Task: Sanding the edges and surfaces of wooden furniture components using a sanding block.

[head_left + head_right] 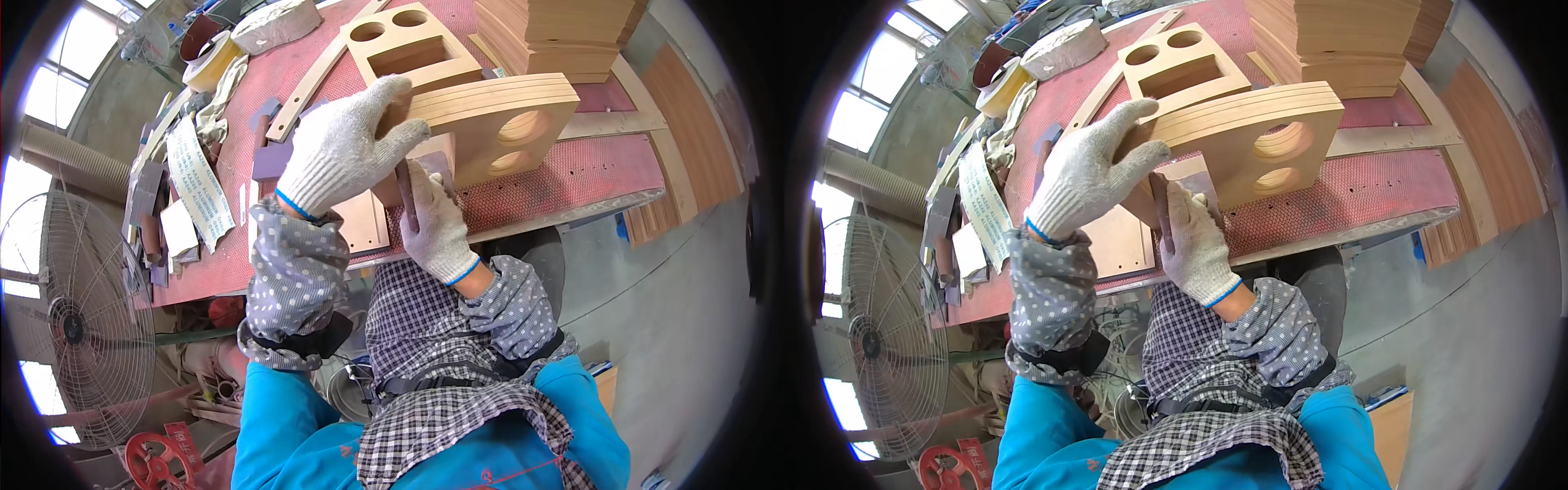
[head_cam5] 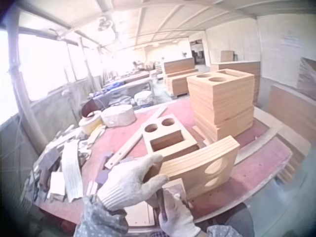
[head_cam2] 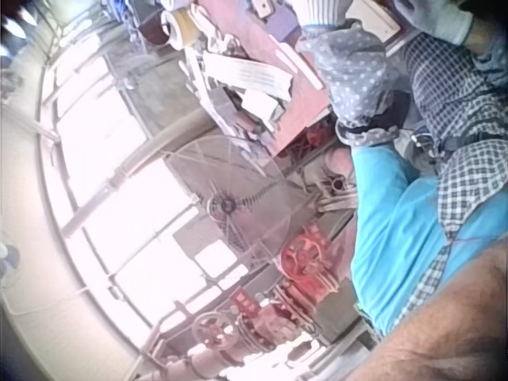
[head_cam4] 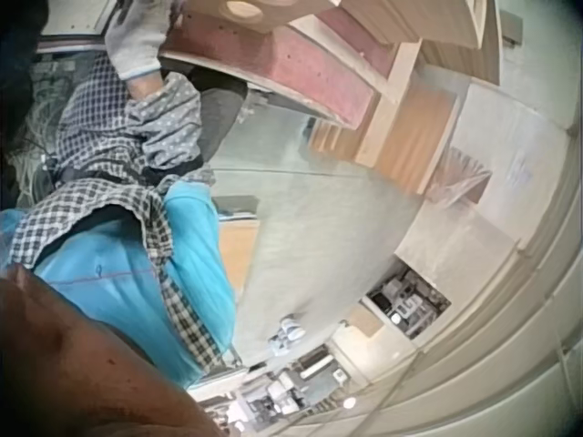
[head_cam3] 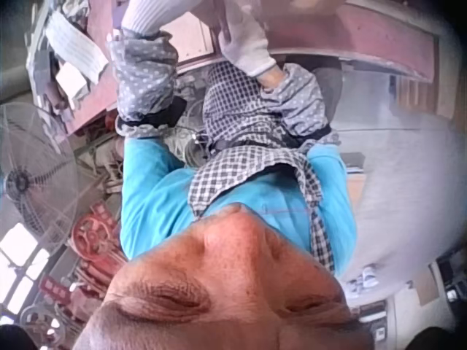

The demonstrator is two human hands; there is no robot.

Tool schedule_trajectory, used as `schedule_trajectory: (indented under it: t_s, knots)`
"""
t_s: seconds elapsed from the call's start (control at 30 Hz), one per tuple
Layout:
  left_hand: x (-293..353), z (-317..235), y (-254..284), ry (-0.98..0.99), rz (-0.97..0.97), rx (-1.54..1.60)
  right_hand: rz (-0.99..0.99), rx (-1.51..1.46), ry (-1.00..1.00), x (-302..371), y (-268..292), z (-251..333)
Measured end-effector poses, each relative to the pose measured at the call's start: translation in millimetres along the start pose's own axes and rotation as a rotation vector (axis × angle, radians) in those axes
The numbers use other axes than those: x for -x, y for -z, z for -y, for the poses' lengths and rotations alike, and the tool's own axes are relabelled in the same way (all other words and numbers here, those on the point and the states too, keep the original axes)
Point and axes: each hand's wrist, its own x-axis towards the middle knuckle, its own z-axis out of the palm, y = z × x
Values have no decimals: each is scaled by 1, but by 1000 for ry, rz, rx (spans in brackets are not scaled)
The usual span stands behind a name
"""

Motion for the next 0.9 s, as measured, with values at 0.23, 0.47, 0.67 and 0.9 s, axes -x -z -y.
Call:
schedule_trajectory:
  t_s: [0.23, 0.47, 0.67, 0.9]
  knots:
    - [-8, 5, -15, -55, 15, -232, -92, -286, -16, 6, -7, -1]
    - [-11, -2, -19, -9, 1, -231, -32, -524, -315, -22, -15, -9]
    - [-10, -1, -17, 16, 11, -222, -140, -609, -241, 4, -8, 5]
    - [-13, 6, -19, -5, -21, -220, -65, -535, -298, -11, -17, -4]
